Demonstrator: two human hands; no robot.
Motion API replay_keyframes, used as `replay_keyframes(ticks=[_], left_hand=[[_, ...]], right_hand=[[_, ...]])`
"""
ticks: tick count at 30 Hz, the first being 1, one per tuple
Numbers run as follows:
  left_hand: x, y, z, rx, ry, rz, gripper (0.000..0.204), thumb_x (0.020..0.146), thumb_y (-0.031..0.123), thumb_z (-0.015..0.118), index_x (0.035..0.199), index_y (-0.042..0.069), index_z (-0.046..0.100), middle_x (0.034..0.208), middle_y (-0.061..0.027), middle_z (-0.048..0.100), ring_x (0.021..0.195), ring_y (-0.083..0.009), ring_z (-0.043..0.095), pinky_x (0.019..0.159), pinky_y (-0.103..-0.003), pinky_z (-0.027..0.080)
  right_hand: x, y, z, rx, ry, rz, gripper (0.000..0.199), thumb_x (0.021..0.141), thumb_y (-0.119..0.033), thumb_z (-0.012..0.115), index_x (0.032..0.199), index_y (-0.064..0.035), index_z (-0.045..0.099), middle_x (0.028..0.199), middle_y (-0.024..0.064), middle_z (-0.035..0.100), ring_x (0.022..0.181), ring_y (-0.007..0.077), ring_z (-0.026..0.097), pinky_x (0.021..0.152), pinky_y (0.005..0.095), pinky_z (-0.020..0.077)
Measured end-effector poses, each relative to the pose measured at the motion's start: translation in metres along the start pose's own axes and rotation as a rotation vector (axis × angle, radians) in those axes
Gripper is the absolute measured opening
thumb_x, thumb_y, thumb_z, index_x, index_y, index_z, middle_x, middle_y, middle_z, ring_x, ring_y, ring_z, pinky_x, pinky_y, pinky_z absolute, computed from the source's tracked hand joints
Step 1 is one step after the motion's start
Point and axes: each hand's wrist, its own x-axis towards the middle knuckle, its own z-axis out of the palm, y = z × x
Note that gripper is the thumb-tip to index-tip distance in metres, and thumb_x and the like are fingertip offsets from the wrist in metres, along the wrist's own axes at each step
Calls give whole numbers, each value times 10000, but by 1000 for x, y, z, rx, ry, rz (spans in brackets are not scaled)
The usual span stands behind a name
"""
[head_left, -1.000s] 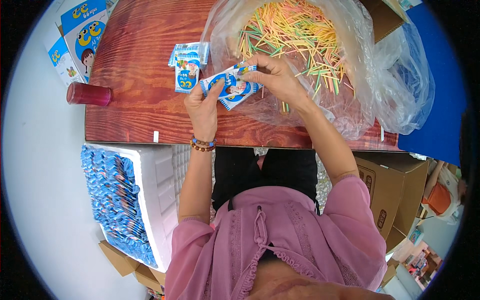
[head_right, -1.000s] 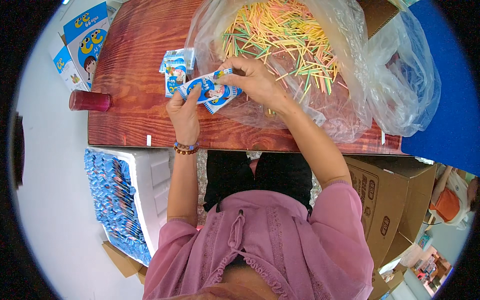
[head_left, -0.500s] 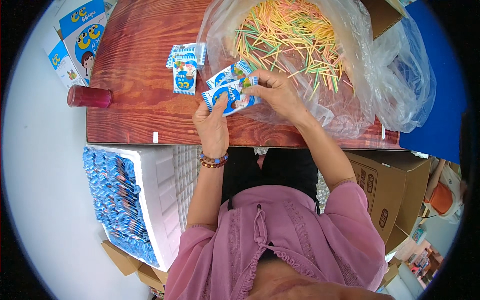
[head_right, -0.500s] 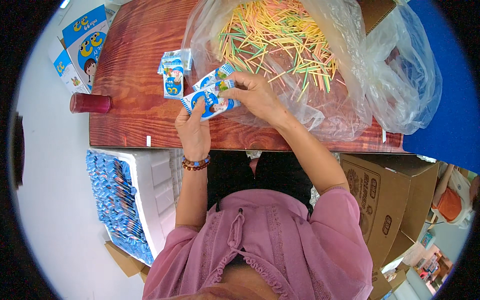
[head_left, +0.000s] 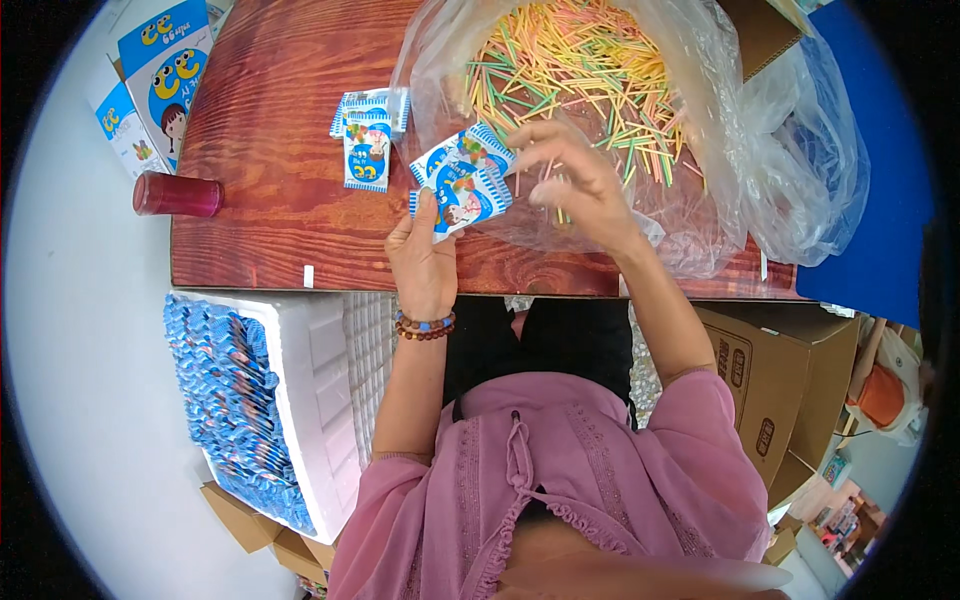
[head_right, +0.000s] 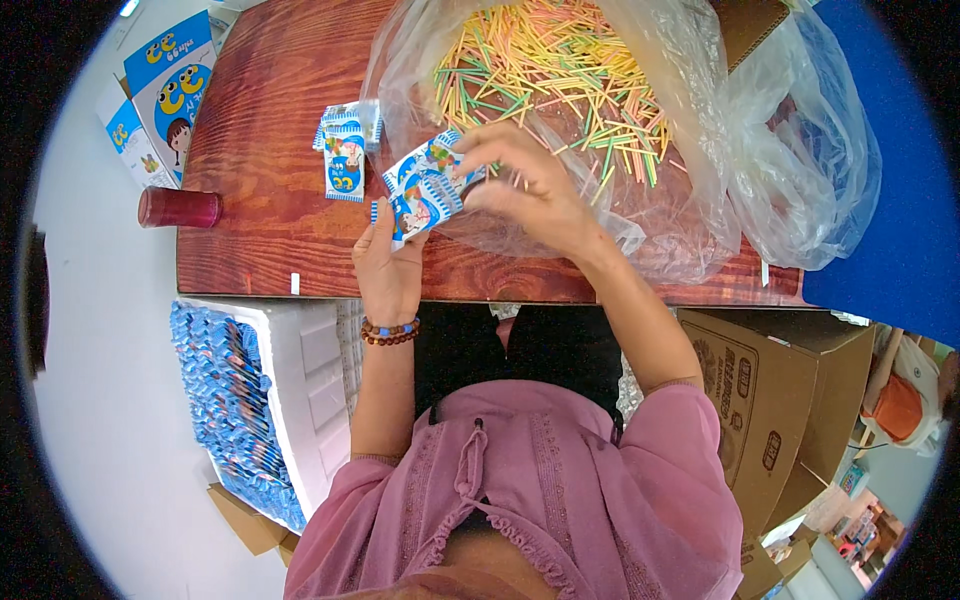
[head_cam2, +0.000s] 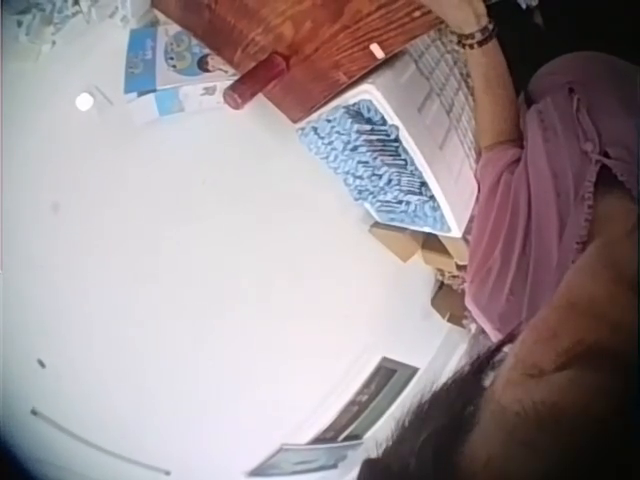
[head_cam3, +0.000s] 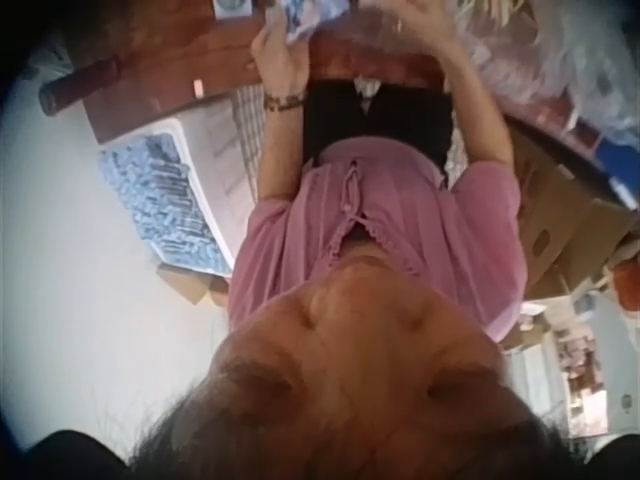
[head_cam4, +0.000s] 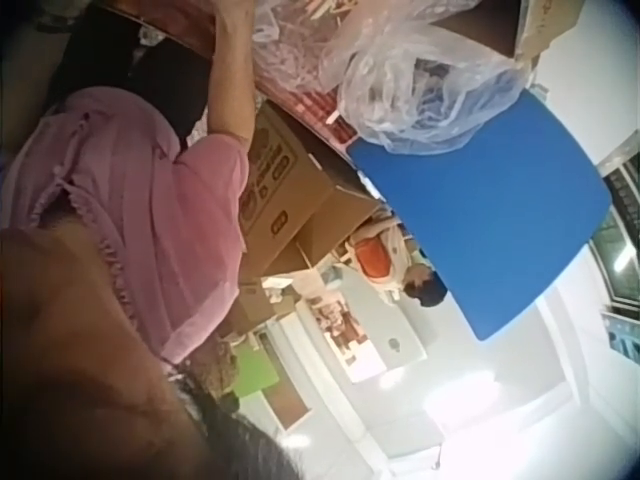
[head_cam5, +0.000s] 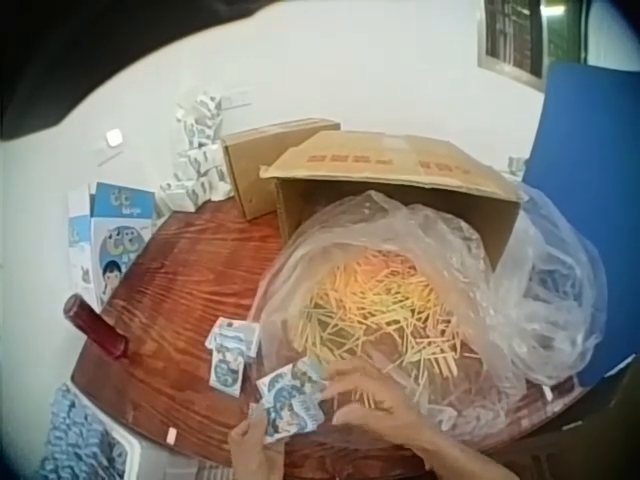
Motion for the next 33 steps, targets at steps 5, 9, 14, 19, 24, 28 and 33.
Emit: replay_keyframes(ticks=[5, 9, 14, 19, 24, 28, 33], left_hand=[[-6, -4, 7, -8, -49, -48, 188, 942, 186, 587, 941, 14, 664, 959, -70, 680, 841, -130, 646, 743, -300, 524], [-13, -1, 9, 31, -69, -9, 186, 947, 180, 577, 936, 17, 665, 947, -69, 679, 830, -125, 644, 721, -286, 522], [-5, -8, -12, 109, -14, 45, 189, 947, 179, 579, 915, 17, 670, 933, -55, 676, 804, -97, 626, 668, -249, 482], [-6, -8, -22, 28, 41, 21, 149, 940, 172, 591, 933, 39, 657, 963, -27, 671, 829, -96, 622, 675, -271, 474], [-8, -9, -18, 26, 23, -4, 153, 941, 166, 587, 965, 29, 652, 976, -32, 668, 865, -108, 633, 721, -284, 496], [-6, -8, -18, 10, 17, -4, 158, 942, 145, 579, 992, 10, 646, 1003, -48, 665, 914, -131, 639, 809, -305, 515], [-4, -9, -22, -2, 6, -25, 161, 942, 129, 574, 1006, -1, 644, 1028, -62, 664, 936, -138, 633, 848, -315, 509]], right_hand=[[1, 1, 15, -532, -249, -285, 279, 723, -219, 756, 938, -55, 688, 1358, 84, 495, 1303, 309, 374, 1066, 438, 294], [-4, 1, 21, -235, -261, -154, 165, 753, -191, 737, 811, -39, 707, 1318, 83, 549, 1312, 303, 375, 1080, 455, 292], [5, 17, -17, -49, -316, 144, 151, 823, -158, 685, 881, -20, 698, 1206, 106, 609, 1127, 241, 554, 979, 373, 409], [42, 39, -124, -1051, 150, 135, 174, 885, -121, 574, 967, -5, 676, 1095, 151, 630, 997, 281, 604, 869, 317, 471], [62, 61, -202, -1746, 45, 73, 227, 838, -62, 558, 1045, -39, 650, 1052, 167, 601, 974, 359, 568, 882, 396, 468], [72, 62, -201, -1742, 35, -70, 256, 829, -82, 579, 1080, -59, 626, 1107, 144, 578, 1021, 334, 552, 893, 401, 465], [70, 54, -199, -1721, -95, -15, 317, 825, -153, 612, 1138, -103, 596, 1160, 83, 538, 1057, 291, 512, 912, 396, 438]])
